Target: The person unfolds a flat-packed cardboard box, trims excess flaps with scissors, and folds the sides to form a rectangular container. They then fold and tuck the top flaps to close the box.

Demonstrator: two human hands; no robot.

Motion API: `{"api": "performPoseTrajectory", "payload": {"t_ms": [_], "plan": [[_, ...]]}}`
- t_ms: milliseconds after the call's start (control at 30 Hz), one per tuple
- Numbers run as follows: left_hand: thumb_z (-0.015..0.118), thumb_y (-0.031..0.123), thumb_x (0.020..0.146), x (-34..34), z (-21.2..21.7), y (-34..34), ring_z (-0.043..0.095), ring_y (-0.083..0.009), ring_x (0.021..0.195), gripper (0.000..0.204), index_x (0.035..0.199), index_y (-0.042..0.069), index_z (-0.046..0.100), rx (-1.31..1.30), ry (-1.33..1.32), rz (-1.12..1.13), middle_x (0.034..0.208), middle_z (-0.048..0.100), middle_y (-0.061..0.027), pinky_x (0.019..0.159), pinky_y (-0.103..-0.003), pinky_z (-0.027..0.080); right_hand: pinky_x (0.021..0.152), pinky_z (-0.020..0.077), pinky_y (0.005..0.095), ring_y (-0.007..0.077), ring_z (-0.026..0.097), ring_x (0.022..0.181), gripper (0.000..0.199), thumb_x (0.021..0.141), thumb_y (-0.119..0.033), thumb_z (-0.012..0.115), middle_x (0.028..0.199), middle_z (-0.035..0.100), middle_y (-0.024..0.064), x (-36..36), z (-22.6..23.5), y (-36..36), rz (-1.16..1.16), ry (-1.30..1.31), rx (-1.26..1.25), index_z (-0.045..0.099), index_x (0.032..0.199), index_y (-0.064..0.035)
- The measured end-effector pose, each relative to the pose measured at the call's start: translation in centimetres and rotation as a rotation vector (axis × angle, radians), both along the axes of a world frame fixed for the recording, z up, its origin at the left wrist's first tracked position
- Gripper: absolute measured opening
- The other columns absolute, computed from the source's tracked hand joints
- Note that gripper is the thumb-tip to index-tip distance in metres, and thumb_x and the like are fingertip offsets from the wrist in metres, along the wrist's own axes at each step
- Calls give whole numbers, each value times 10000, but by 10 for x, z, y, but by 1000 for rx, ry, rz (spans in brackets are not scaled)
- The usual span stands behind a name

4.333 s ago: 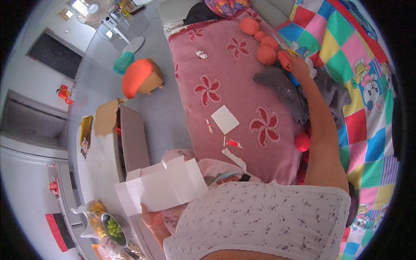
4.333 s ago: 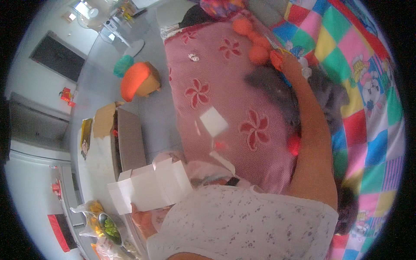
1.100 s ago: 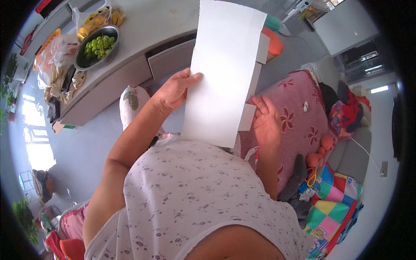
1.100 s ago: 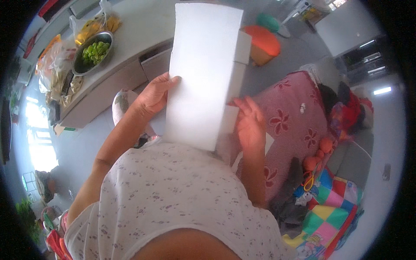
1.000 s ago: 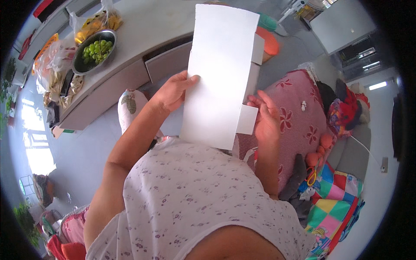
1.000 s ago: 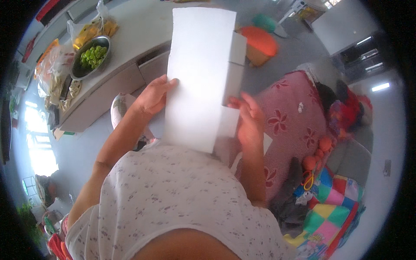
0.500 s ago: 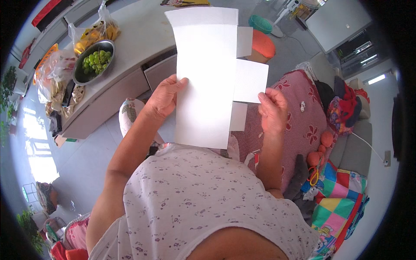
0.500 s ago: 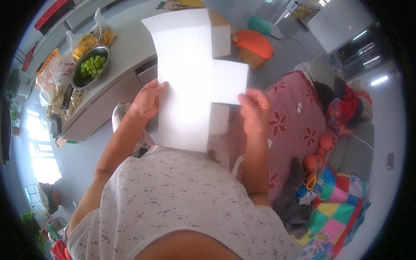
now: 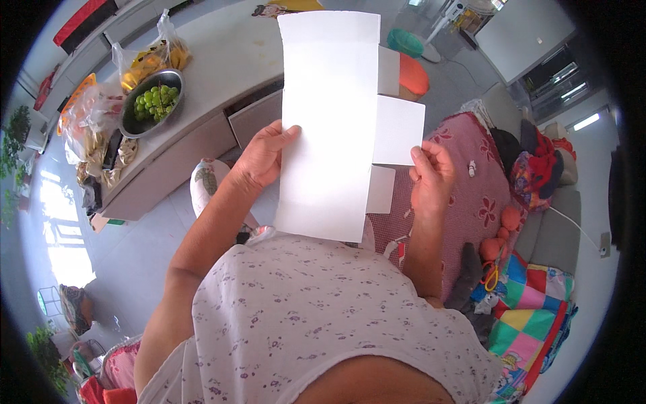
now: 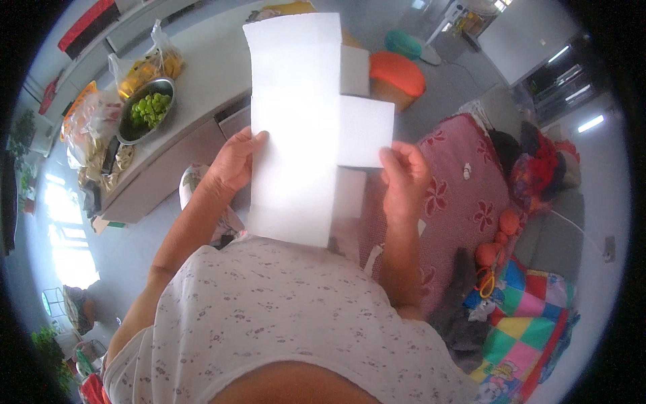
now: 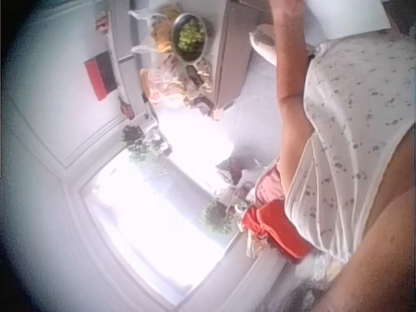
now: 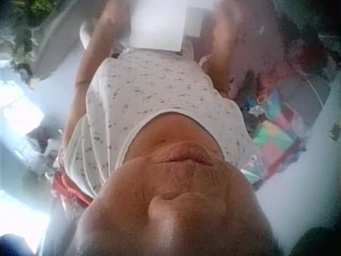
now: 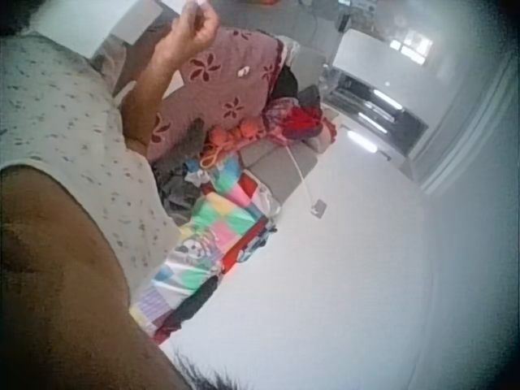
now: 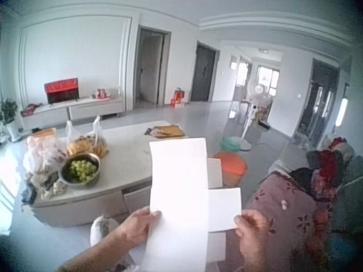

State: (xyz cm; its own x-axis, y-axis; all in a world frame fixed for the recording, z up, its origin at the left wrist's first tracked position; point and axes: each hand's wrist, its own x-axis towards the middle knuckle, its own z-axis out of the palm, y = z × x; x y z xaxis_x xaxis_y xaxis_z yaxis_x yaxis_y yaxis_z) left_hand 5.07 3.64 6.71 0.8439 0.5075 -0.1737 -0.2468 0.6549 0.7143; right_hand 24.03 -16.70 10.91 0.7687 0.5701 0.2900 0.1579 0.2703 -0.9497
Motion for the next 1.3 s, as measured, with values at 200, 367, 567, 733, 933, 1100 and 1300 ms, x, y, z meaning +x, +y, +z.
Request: {"api": "performPoseTrajectory", "payload": {"t_ms": [200,367,567,733,933,1100,1300], "plan": [[518,136,895,-1,15,-7,604,-193,883,201,1045,3,518,32,29,15,980,601,-127,798,-338,510,792,484,309,178,566,941,337,826,-135,616,1056,567,121,0,-6,5,-319,-360,-215,534,1134,-27],[515,169,903,1,29,-19,598,-183,894,230,1078,20,520,103,49,5,994,603,-111,808,-336,504,812,486,338,209,574,961,442,871,-264,546,1125,548,147,-22,-6,16,-174,-451,-383,454,1241,-40],[522,166,902,2,35,-27,596,-176,892,245,1090,11,539,102,71,12,994,610,-107,798,-319,502,833,477,353,213,570,978,525,853,-294,573,1118,555,152,-20,-3,15,55,-235,-277,416,1270,-17],[528,100,881,-11,47,-29,602,-179,901,165,1022,43,590,816,95,137,1003,625,-73,838,-352,474,920,418,400,273,527,1058,615,818,-297,618,1177,523,181,-10,-18,18,-201,-433,-212,377,1285,22],[635,87,696,-10,62,-29,550,-241,1095,328,1022,86,603,2079,-37,686,1105,604,-107,963,-426,374,967,372,402,284,485,1121,559,841,-254,592,1217,496,175,2,-6,0,-39,-146,16,381,1285,12],[632,109,720,-14,58,-38,531,-227,1126,306,1024,101,598,2276,-48,698,1137,593,-87,1007,-430,323,972,366,404,280,472,1134,550,846,-243,585,1230,483,167,1,-6,-4,16,-64,70,375,1287,8],[627,145,765,-16,57,-47,512,-192,1150,287,1047,130,576,2356,-61,698,1141,593,-49,1030,-432,294,979,359,406,275,457,1149,539,851,-229,577,1246,468,158,-2,-2,-8,30,-20,94,369,1290,3]]}}
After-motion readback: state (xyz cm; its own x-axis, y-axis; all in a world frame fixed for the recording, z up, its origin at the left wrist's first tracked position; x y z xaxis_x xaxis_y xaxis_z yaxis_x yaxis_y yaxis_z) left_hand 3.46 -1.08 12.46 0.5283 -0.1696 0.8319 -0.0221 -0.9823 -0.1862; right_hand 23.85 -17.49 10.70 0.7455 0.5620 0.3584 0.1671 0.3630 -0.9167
